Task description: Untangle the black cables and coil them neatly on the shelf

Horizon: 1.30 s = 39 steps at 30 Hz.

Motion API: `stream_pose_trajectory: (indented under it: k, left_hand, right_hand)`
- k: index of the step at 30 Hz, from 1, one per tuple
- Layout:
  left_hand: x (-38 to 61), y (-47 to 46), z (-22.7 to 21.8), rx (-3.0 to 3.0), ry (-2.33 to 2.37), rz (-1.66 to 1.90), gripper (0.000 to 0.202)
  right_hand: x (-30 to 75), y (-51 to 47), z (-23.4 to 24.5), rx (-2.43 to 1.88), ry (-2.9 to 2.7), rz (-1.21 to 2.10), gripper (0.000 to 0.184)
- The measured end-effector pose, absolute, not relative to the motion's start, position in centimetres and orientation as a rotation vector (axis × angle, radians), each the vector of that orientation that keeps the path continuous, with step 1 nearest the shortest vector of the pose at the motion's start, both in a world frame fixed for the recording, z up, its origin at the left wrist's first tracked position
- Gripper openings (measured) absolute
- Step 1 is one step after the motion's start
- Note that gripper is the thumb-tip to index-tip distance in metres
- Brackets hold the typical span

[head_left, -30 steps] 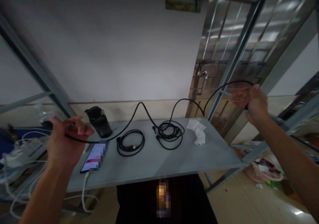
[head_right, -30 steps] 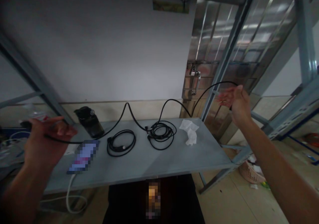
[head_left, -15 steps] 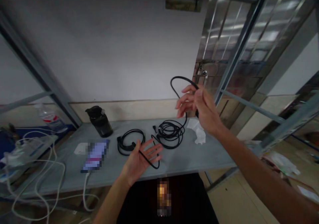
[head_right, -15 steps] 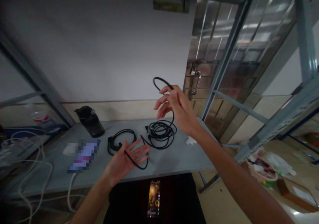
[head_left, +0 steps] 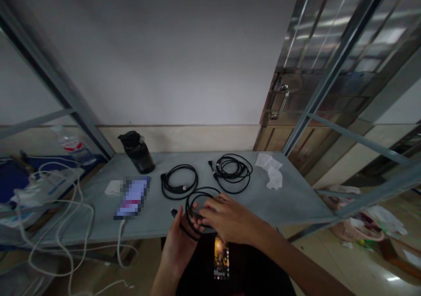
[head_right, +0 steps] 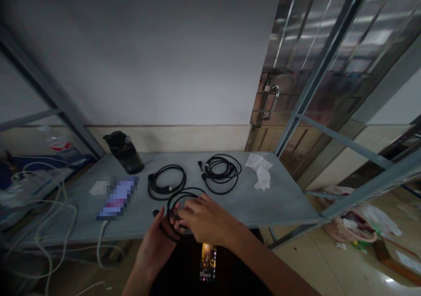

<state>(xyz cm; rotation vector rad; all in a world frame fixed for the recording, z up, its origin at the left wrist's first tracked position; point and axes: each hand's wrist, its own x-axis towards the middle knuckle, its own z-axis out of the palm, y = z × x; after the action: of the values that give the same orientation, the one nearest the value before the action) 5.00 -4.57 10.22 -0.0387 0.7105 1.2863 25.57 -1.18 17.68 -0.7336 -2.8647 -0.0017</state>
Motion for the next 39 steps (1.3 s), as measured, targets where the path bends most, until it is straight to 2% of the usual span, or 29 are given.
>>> stream_pose_trajectory:
  k: [4,8,11,16,18,21,25,28,31,34,39]
  left_hand:
    - [5.6,-6.5,9.6,-0.157,0.751,1.387,0.029]
    - [5.6,-7.0,9.4,-0.101,0.785,1.440,0.031]
    - [5.5,-7.3,9.1,-0.054,0.895,1.437,0.043]
    - [4.7,-8.2,8.6,0.166,1.210,1.401,0.081]
    - [4.2,-8.0,9.0,0.280,1.239,1.405,0.086]
    - [3.3,-5.9,10.4,0.458,1.300,1.465,0.079]
    - [1.6,-0.3,12.1,0.710,1.400,1.719,0.071]
    - [-0.4,4.6,11.5,1.014,1.562,1.797,0.049]
    - [-2.4,8.3,9.1,1.273,1.815,1.791,0.032]
    - [-3.6,10.1,6.2,1.386,1.904,1.760,0.046]
    - [-4.3,10.6,3.3,1.524,1.946,1.677,0.052]
  right_hand:
    - [23.9,-3.1,13.2,-0.791,-2.818,0.210,0.026]
    - [23.3,-4.2,11.5,-0.899,-2.802,0.271,0.033]
    - [23.0,-4.4,11.0,-0.887,-2.857,0.234,0.039]
    - [22.9,-4.3,10.3,-0.743,-2.926,0.104,0.069]
    - [23.0,-3.5,10.3,-0.641,-2.941,0.055,0.062]
    - [23.0,-0.9,10.8,-0.491,-2.910,-0.072,0.043]
    - [22.2,4.8,12.3,-0.436,-2.806,-0.286,0.029]
    - [20.7,9.2,12.9,-0.503,-2.763,-0.378,0.018]
    - [18.8,12.6,11.6,-0.588,-2.729,-0.339,0.025]
    - [17.6,14.3,8.8,-0.677,-2.717,-0.218,0.040]
    - [17.5,14.7,4.5,-0.782,-2.562,0.020,0.041]
